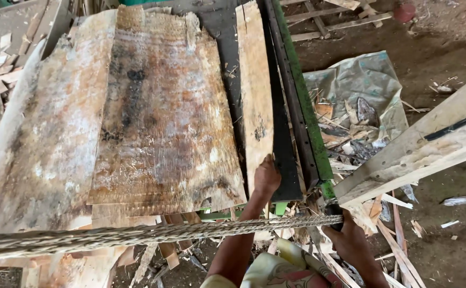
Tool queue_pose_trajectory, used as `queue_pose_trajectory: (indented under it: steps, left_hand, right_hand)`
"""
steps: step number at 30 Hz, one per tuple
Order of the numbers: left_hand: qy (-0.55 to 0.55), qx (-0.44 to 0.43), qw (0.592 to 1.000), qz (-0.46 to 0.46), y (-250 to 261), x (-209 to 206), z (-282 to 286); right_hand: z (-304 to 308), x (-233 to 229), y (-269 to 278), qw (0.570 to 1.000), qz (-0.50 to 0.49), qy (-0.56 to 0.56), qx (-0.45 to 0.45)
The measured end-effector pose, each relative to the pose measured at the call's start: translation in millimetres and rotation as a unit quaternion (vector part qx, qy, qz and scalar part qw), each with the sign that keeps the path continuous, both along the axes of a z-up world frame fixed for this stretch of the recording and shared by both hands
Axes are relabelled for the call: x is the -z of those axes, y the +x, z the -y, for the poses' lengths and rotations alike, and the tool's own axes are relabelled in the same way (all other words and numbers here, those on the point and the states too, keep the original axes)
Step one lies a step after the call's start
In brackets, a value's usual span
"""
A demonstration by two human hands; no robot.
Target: Cutting wood veneer sheets using a manual guillotine-style machine cutter.
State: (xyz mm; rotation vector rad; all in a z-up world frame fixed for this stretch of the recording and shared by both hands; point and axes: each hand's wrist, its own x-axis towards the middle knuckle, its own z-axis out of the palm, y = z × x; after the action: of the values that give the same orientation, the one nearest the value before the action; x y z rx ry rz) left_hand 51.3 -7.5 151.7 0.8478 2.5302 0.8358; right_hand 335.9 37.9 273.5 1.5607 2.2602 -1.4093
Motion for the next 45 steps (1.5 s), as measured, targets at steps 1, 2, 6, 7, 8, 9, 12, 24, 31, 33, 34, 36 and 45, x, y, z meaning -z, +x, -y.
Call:
queue_pose_trajectory:
  steps: [1,2,6,7,8,9,12,24,31,33,34,36,45]
  left_hand:
    - [-0.001,0.001,1.0,-0.002,-3,-18,12]
    - [0.06,-0.004,0.998,0.036,-6,-35,23]
    - [0.288,-0.02,0.936,0.201,-7,-30,56]
    - [0.287,-0.02,0.936,0.203,-2,-16,61]
    - [0.334,-0.044,0.906,0.256,3,-2,67]
    - [0.38,-0.068,0.87,0.307,7,12,71]
    - [0.34,-0.134,0.861,0.355,18,99,80]
    - [0.612,-0.101,0.473,0.626,39,31,81]
    - [0.488,-0.015,0.779,0.393,55,81,102]
    - [0.447,-0.052,0.796,0.405,58,90,105]
    - [0.448,-0.054,0.795,0.406,62,94,105]
    - [0.564,-0.078,0.606,0.555,64,102,104]
    - [0.452,0.029,0.806,0.381,83,35,119]
  right_hand:
    - [-2,7,2,1.0,-0.002,-0.001,0.001]
    - [-5,14,4,1.0,0.005,-0.002,-0.008]
    - [-17,78,29,0.94,-0.081,0.246,-0.223]
    - [-13,59,22,0.94,-0.08,0.245,-0.223]
    - [-8,39,15,0.977,-0.054,0.152,-0.141]
    - [-4,18,7,0.996,-0.027,0.057,-0.057]
    - [-2,10,6,1.0,-0.017,0.0,-0.013]
    - [2,-46,-4,0.995,-0.074,-0.073,0.007]
    - [2,-35,0,0.994,-0.089,-0.07,0.005]
    - [2,-33,1,0.993,-0.094,-0.064,0.01]
    - [2,-33,1,0.994,-0.093,-0.063,0.008]
    - [1,-36,-2,0.994,-0.086,-0.06,0.008]
    - [0,-35,-1,0.996,-0.071,-0.058,0.013]
